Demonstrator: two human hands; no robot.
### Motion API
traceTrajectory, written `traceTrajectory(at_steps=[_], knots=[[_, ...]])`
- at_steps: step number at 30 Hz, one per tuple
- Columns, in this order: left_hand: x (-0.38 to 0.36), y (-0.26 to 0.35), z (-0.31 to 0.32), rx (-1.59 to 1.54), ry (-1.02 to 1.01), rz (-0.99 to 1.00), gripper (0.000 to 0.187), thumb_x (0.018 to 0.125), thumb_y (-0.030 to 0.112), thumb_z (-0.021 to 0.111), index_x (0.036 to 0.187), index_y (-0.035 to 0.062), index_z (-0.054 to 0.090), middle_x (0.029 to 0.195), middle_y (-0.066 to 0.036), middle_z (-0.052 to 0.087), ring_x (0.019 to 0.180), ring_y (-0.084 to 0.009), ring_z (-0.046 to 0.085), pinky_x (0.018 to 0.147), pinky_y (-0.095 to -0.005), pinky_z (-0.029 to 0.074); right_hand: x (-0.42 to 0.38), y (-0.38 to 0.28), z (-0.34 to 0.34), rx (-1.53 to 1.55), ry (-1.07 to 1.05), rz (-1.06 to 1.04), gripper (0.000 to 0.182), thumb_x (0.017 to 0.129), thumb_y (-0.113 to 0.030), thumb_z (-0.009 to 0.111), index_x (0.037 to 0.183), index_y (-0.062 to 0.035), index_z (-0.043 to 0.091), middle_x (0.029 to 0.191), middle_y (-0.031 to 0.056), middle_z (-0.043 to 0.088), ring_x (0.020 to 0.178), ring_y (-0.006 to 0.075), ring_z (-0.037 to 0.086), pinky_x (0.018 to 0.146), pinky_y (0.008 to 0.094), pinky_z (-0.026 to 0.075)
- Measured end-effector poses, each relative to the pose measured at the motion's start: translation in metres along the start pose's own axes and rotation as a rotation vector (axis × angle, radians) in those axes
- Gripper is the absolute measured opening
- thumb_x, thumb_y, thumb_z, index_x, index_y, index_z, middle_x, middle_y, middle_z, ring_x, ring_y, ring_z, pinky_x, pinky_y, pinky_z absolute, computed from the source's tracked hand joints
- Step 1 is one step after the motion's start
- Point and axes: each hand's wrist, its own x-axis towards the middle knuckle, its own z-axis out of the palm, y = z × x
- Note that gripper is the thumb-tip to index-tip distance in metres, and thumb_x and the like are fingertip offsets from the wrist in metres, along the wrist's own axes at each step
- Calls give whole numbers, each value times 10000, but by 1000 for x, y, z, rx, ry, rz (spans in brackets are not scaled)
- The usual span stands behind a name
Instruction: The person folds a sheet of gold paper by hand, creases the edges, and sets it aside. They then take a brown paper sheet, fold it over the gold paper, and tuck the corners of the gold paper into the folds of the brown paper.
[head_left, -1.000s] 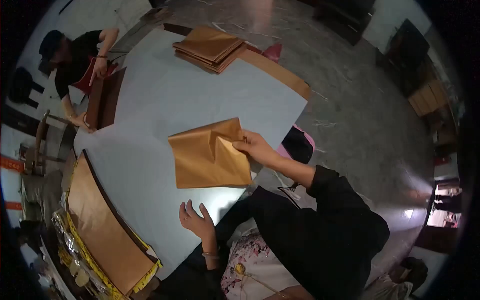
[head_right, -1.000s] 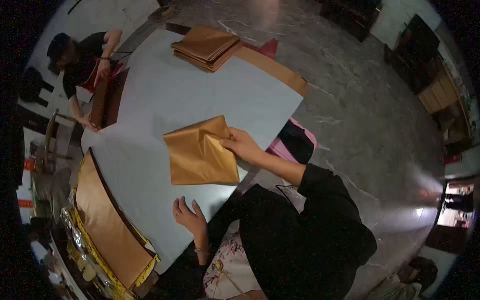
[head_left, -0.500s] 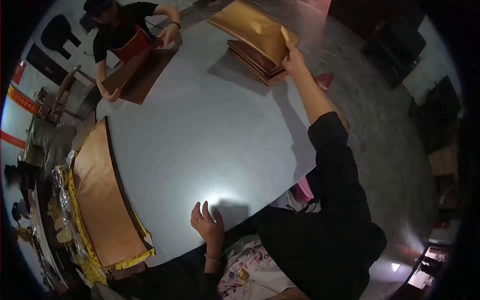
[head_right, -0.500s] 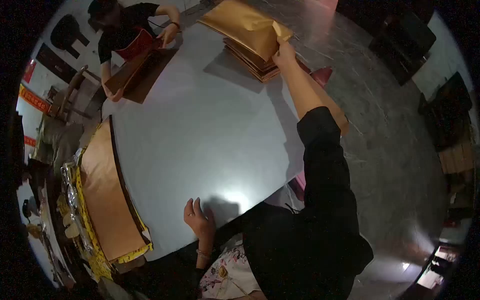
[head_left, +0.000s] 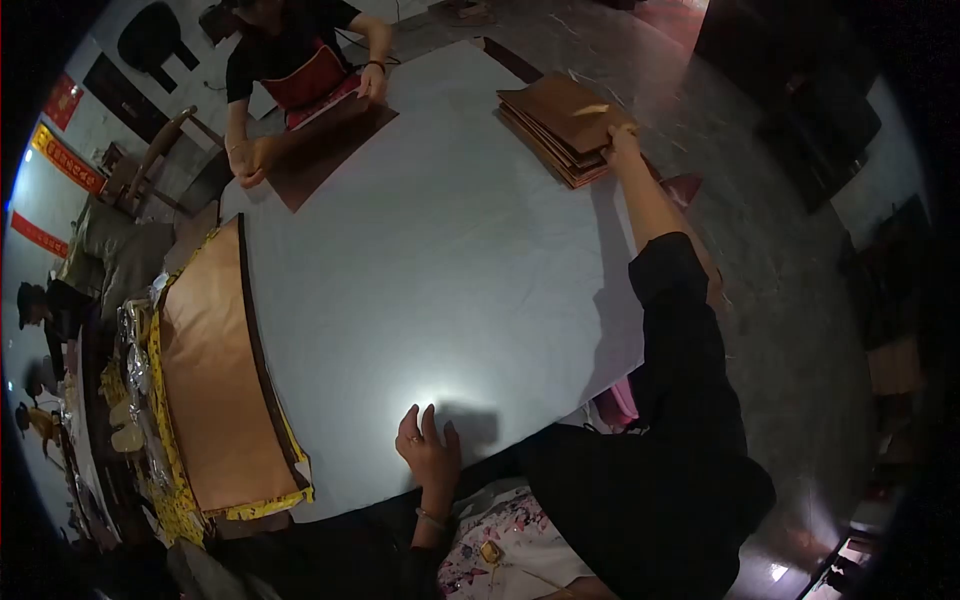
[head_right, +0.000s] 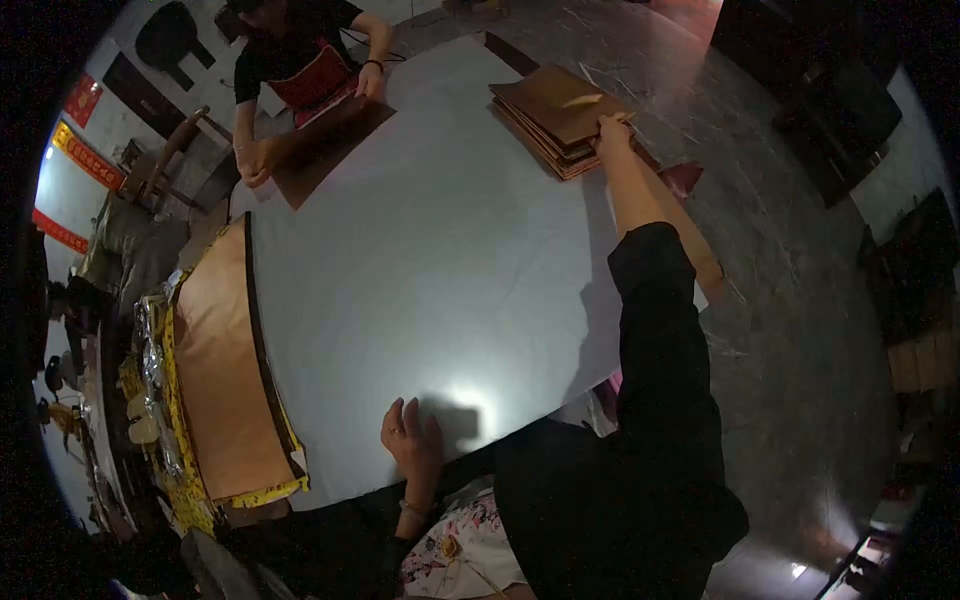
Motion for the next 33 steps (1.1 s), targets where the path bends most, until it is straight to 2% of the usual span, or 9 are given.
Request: traceTrajectory(at_steps=[9,12,14,15,16,23,28,30,33], knots=[[-1,0,2,-17,39,5,455,774,145,674,1201,87,528,1281,-133,451,1181,-314,446,947,-456,355,31,15,-15,-261,58,-107,392,848,-109,560,1214,8,482,1067,95,538,813,210,514,655,359,463],[0,2,0,-8,9,-17,436,789,170,668,1195,87,533,1281,-123,465,1191,-312,442,960,-456,343,65,34,-54,-107,-231,-117,407,866,-155,557,1249,-34,490,1049,87,536,780,212,509,627,338,444],[-2,2,3,22,14,-36,438,791,193,671,1195,85,537,1278,-118,468,1194,-303,439,957,-456,344,-2,35,-59,-296,-215,-64,403,906,-204,516,1284,-66,488,1091,68,536,867,193,504,726,335,424],[-1,1,2,-23,44,-8,432,792,206,672,1188,86,547,1274,-119,470,1187,-295,445,940,-448,359,-96,29,-42,-461,-163,-63,396,943,-249,470,1304,-86,489,1127,55,535,935,180,493,798,333,411],[0,2,2,-40,46,-11,428,793,205,669,1184,81,550,1268,-120,471,1184,-296,448,933,-442,365,-117,50,-46,-308,-212,-86,413,938,-244,489,1327,-106,467,1130,8,521,974,142,468,841,301,367],[-7,-8,2,-274,51,-6,434,794,136,657,1202,46,539,1278,-131,494,1211,-307,449,959,-424,403,-300,133,-32,-885,-1133,-327,223,944,-155,511,1110,-42,608,1003,26,605,919,133,561,823,270,441],[-35,-54,-53,-282,280,-87,272,809,80,620,1080,66,596,1211,-88,559,1229,-298,457,1001,-417,389,-412,192,16,-891,-1603,-769,143,911,-89,555,1017,-23,624,976,66,638,881,173,595,802,303,463],[-42,-90,-82,-214,390,-175,232,818,70,608,1050,65,611,1171,-91,585,1202,-307,482,988,-425,399,-447,213,48,-710,-1800,-1117,151,854,-80,602,995,-36,635,994,116,647,925,277,609,804,343,470],[-58,-148,-132,-106,489,-292,236,827,55,608,1062,38,616,1146,-118,602,1150,-322,526,945,-410,441,-494,251,94,-603,-1903,-1252,187,812,-62,630,998,-70,646,1055,90,644,946,274,604,834,368,462]])
